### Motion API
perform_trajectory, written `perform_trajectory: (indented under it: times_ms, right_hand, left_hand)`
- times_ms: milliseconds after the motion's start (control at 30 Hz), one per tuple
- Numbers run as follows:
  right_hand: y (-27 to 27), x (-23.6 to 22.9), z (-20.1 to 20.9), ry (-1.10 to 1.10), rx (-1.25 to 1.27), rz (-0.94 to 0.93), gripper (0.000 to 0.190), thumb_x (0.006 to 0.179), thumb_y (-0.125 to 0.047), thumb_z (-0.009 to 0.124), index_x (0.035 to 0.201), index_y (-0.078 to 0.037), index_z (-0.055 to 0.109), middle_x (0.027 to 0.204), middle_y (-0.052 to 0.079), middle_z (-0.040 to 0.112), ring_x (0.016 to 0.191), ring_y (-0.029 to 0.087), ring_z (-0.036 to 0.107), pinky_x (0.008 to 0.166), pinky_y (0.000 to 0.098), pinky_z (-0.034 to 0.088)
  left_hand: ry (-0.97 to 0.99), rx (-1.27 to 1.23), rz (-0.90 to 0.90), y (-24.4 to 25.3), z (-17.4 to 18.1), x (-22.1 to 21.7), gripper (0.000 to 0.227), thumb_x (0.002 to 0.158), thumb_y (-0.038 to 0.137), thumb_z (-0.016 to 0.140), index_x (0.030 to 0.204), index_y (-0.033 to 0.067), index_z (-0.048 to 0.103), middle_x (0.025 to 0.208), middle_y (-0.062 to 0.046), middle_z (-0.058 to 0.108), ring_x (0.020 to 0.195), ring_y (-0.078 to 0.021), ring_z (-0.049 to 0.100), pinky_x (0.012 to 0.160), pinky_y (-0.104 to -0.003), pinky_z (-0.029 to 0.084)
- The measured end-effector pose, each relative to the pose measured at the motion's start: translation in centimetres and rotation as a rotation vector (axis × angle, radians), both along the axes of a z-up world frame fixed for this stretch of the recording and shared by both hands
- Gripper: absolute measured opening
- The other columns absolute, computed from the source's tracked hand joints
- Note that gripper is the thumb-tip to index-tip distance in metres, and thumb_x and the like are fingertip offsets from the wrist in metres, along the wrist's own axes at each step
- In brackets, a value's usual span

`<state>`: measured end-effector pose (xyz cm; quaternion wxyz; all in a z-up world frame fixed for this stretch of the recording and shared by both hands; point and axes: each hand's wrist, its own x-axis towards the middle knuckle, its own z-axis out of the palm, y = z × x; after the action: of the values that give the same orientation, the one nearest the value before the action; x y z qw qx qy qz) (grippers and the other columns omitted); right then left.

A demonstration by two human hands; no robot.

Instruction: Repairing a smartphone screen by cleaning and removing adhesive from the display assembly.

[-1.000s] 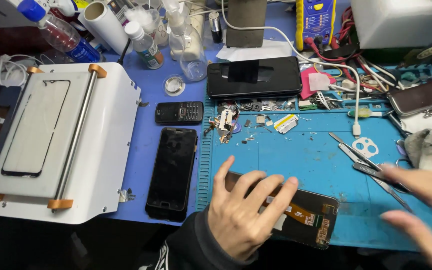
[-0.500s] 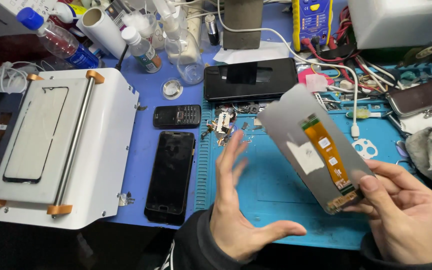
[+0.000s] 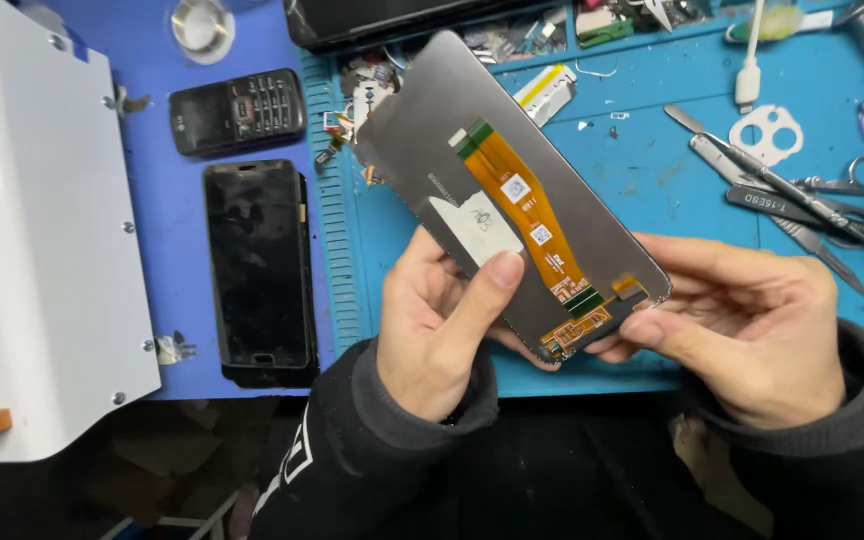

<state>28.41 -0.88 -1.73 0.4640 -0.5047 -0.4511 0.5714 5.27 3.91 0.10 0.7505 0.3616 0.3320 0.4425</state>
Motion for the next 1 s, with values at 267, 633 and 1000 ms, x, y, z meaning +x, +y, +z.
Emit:
perform_trajectory:
  times_ms: [267,633,1000]
  right_hand:
    - [0.0,0.1,0.4,0.012,0.023,-0.004,0.045,0.088,0.01,0.065,0.132,0.016,0.059,0.105,0.029,0.076,0.083,0.029,0.082,0.07,0.0352,0.071]
    - [-0.1,0.2,-0.1,-0.018,-0.012,-0.018,0.041,0.089,0.01,0.067,0.129,0.016,0.062,0.102,0.028,0.077,0.079,0.029,0.082,0.068,0.0357,0.072]
    - [-0.3,0.5,-0.6,-0.019,-0.022,0.017,0.035,0.089,0.009,0.069,0.123,0.016,0.066,0.098,0.025,0.079,0.079,0.027,0.082,0.069,0.0338,0.071]
  left_hand:
    - [-0.048,-0.008,-0.044,0.2,-0.1,0.1,0.047,0.109,0.01,0.055,0.147,-0.01,0.036,0.131,-0.025,0.061,0.102,-0.0298,0.073,0.068,-0.04,0.068]
    - [-0.009,0.034,0.005,-0.2,0.0,0.3,0.042,0.108,0.005,0.056,0.144,-0.0101,0.04,0.127,-0.023,0.065,0.103,-0.0261,0.073,0.07,-0.036,0.067]
    - [0.024,0.16,0.063,-0.9,-0.9,0.0,0.035,0.11,-0.001,0.061,0.14,-0.0085,0.045,0.128,-0.018,0.066,0.119,-0.0194,0.066,0.11,-0.035,0.054]
